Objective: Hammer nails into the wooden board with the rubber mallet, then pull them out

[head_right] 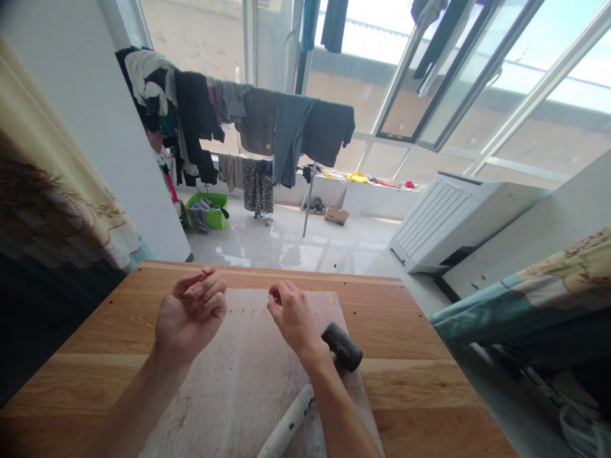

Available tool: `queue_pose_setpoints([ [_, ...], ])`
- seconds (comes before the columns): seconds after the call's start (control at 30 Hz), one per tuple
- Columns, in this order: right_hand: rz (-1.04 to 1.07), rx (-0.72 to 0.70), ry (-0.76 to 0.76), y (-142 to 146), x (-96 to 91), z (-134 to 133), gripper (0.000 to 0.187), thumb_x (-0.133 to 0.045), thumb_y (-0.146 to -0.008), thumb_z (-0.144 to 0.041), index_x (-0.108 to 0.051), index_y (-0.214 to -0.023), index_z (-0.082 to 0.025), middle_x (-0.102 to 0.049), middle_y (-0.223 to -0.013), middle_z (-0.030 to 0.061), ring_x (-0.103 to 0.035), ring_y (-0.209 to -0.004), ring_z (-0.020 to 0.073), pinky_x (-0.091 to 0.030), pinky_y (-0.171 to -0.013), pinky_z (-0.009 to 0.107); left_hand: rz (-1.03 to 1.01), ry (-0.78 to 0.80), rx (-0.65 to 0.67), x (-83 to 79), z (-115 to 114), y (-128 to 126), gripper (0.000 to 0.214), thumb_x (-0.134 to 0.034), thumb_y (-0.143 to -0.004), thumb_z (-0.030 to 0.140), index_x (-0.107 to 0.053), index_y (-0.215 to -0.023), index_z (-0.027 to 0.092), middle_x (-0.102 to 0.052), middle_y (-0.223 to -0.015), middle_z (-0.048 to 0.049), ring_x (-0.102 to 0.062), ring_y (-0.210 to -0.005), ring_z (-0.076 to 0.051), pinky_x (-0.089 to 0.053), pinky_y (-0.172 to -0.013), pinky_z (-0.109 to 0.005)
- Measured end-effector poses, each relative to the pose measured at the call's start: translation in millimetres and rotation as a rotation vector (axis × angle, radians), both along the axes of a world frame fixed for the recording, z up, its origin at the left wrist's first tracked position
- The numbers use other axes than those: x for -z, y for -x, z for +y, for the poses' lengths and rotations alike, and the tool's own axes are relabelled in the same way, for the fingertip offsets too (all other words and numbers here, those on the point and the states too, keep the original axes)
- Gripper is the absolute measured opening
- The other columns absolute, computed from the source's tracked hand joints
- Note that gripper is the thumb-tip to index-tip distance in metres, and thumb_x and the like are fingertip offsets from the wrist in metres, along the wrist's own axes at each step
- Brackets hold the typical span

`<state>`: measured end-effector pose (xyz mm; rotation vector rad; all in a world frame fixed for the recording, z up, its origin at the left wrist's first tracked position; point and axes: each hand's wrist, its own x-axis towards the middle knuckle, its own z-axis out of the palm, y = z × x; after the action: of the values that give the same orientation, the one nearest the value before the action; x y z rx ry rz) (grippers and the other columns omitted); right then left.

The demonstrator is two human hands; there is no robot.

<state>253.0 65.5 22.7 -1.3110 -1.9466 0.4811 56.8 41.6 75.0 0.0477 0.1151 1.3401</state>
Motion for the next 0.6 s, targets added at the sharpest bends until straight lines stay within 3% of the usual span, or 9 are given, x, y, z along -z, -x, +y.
queue_pose_setpoints([
  [0.17,0.021,0.002,-0.005,-2,1.1,1,0.010,-0.057,-0.091,-0.012,-0.063,-0.087,-0.021,-0.067,-0.085,0.0029,-0.062,-0.073,0.0167,-0.050,-0.071,0.028,0.004,-0.043,-0.071,-13.3,-2,13,0.018,-0.048,-0.083,0.003,-0.050,-0.090,0.019,-0.046,-0.065,0.0051,-0.047,-0.049,-0.006,-0.030,-0.039,-0.014],
  [0.33,0.029,-0.006,-0.008,-1,-0.2,1,0.010,-0.058,-0.091,-0.013,-0.063,-0.087,-0.020,-0.067,-0.084,0.0030,-0.063,-0.073,0.0165,-0.050,-0.071,0.028,-0.035,-0.002,-0.005,-7.8,0,5,0.020,-0.047,-0.078,0.001,-0.049,-0.090,0.017,-0.051,-0.075,0.0009,-0.052,-0.055,-0.005,-0.031,-0.039,-0.011],
  [0.47,0.035,-0.003,-0.019,-2,-4.2,0,0.010,-0.057,-0.091,-0.013,-0.063,-0.087,-0.020,-0.067,-0.084,0.0028,-0.062,-0.072,0.0165,-0.050,-0.071,0.027,-0.039,0.012,-0.053,-5.3,0,1,0.019,-0.047,-0.079,0.002,-0.053,-0.093,0.014,-0.053,-0.075,-0.0010,-0.054,-0.058,-0.007,-0.039,-0.043,-0.012],
  [0.6,0.046,0.001,-0.030,-3,-8.7,-2,0.010,-0.058,-0.089,-0.013,-0.063,-0.085,-0.020,-0.067,-0.081,0.0019,-0.062,-0.070,0.0158,-0.051,-0.070,0.027,-0.030,0.134,-0.076,-5.6,2,-2,0.021,-0.044,-0.081,0.000,-0.057,-0.093,0.012,-0.059,-0.078,-0.0045,-0.058,-0.061,-0.007,-0.042,-0.042,-0.010],
])
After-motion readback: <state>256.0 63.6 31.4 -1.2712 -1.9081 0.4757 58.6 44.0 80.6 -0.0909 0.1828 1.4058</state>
